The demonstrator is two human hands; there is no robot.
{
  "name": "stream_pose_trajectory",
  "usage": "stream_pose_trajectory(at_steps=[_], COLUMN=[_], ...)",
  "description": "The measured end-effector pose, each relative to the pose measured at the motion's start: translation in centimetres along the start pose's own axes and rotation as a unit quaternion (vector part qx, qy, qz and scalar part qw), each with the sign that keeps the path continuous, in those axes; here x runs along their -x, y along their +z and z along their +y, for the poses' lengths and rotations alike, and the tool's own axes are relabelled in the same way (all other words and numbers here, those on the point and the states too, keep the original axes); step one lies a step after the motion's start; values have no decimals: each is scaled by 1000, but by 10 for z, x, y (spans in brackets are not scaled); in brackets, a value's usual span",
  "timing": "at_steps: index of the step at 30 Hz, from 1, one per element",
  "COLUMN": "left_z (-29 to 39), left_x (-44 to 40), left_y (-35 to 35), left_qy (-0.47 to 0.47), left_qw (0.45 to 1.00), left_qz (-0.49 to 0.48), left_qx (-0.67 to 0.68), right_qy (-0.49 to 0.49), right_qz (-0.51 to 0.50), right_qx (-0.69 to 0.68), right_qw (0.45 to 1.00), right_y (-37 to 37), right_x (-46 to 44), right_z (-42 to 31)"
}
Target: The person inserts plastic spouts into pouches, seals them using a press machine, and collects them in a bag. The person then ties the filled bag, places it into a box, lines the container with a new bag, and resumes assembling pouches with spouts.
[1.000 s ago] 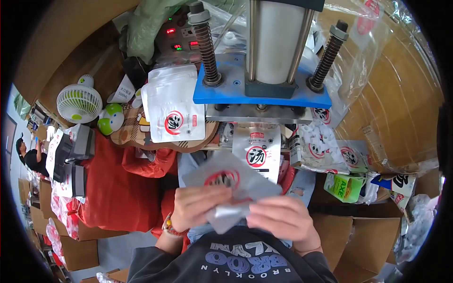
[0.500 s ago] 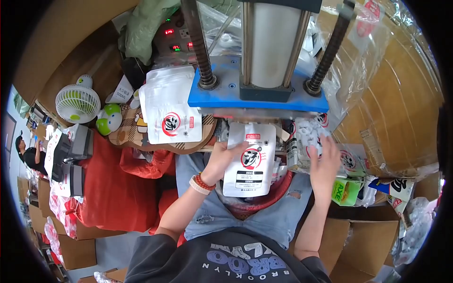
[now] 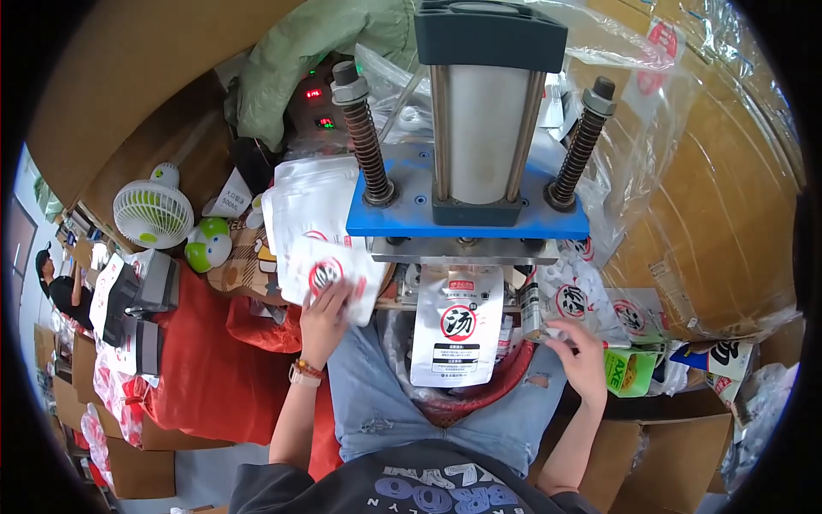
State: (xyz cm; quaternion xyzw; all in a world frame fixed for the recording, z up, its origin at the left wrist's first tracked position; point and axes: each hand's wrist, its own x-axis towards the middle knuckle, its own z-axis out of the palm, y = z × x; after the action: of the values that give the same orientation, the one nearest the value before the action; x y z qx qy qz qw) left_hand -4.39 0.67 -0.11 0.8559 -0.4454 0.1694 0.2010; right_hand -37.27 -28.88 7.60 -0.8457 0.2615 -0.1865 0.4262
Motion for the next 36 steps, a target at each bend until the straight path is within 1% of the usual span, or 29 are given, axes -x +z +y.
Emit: stream_pose_trajectory(at_steps=[1, 2, 3, 4, 5, 6, 8, 9, 11, 12, 13, 15, 16, 18, 19, 21, 22, 24, 25, 27, 28, 29, 30, 31, 32, 33, 34, 35, 36], left_z=[-4, 6, 31, 50, 68, 86, 107, 123, 139, 148, 151, 161, 164, 159, 159, 159, 158, 158, 155, 156, 155, 152, 148, 150, 150, 150, 148, 133, 113], left_x=[8, 13, 8, 7, 7, 8, 17, 15, 14, 9, 7, -1, -3, 2, 10, 6, 3, -14, -25, -51, -60, -66, -69, -66, -67, -65, -66, -67, -68], left_y=[1, -12, -36, -52, -64, -71, -75, -87, -94, -104, -114, -131, -130, -98, -66, -31, -15, 1, 4, 2, 3, 5, 9, 18, 18, 16, 10, 10, 8], left_qy=[-25, -54, -128, -141, -153, -121, -49, -8, 74, 119, 147, 164, 165, 114, -10, -147, -236, -258, -281, -335, -322, -339, -355, -357, -357, -361, -371, -339, -297], left_qw=[998, 992, 979, 971, 962, 955, 965, 975, 976, 969, 963, 936, 932, 919, 895, 830, 791, 721, 697, 624, 609, 577, 544, 558, 550, 540, 573, 674, 760], left_qz=[22, 42, 24, 28, 29, 53, 70, 75, 61, 78, 54, 11, 0, -43, -106, -201, -231, -162, -171, -176, -163, -184, -203, -170, -168, -166, -191, -231, -266], left_qx=[52, 105, 158, 190, 222, 264, 248, 209, 198, 201, 221, 310, 323, 374, 432, 500, 515, 623, 637, 684, 707, 720, 733, 729, 736, 742, 705, 614, 513], right_qy=[-38, -75, -87, -84, -180, -272, -314, -336, -395, -429, -436, -429, -375, -249, -234, -187, -182, -168, -153, -88, -65, -66, -6, 54, 49, 38, 31, -20, -22], right_qz=[55, 106, 149, 147, 178, 205, 160, 122, 60, 34, 24, -5, -56, -24, -20, 74, 85, 155, 184, 259, 283, 280, 209, 139, 139, 111, 79, 78, 76], right_qx=[-58, -114, -235, -236, -176, -112, -13, 7, 26, 26, 36, 24, -18, -94, -75, -36, -40, -15, 39, 170, 263, 262, 298, 331, 330, 301, 269, 223, 223], right_qw=[996, 985, 956, 957, 951, 933, 936, 934, 916, 902, 899, 903, 925, 964, 969, 979, 979, 973, 970, 947, 920, 921, 931, 932, 932, 947, 959, 971, 972], right_y=[2, 2, 5, 8, 10, 15, 32, 44, 56, 57, 47, 32, 31, 39, 47, 55, 47, 23, 14, 8, 12, 19, 27, 32, 31, 31, 31, 22, 16], right_x=[6, 12, 20, 25, 31, 36, 37, 27, 20, 22, 30, 40, 42, 31, 19, 7, 7, 9, 10, -2, -13, -18, -21, -22, -19, -12, -4, -2, 0], right_z=[0, -1, -25, -44, -60, -72, -91, -99, -104, -103, -114, -122, -118, -107, -93, -83, -77, -77, -74, -63, -48, -24, 2, 16, 18, 17, 14, 6, 5])
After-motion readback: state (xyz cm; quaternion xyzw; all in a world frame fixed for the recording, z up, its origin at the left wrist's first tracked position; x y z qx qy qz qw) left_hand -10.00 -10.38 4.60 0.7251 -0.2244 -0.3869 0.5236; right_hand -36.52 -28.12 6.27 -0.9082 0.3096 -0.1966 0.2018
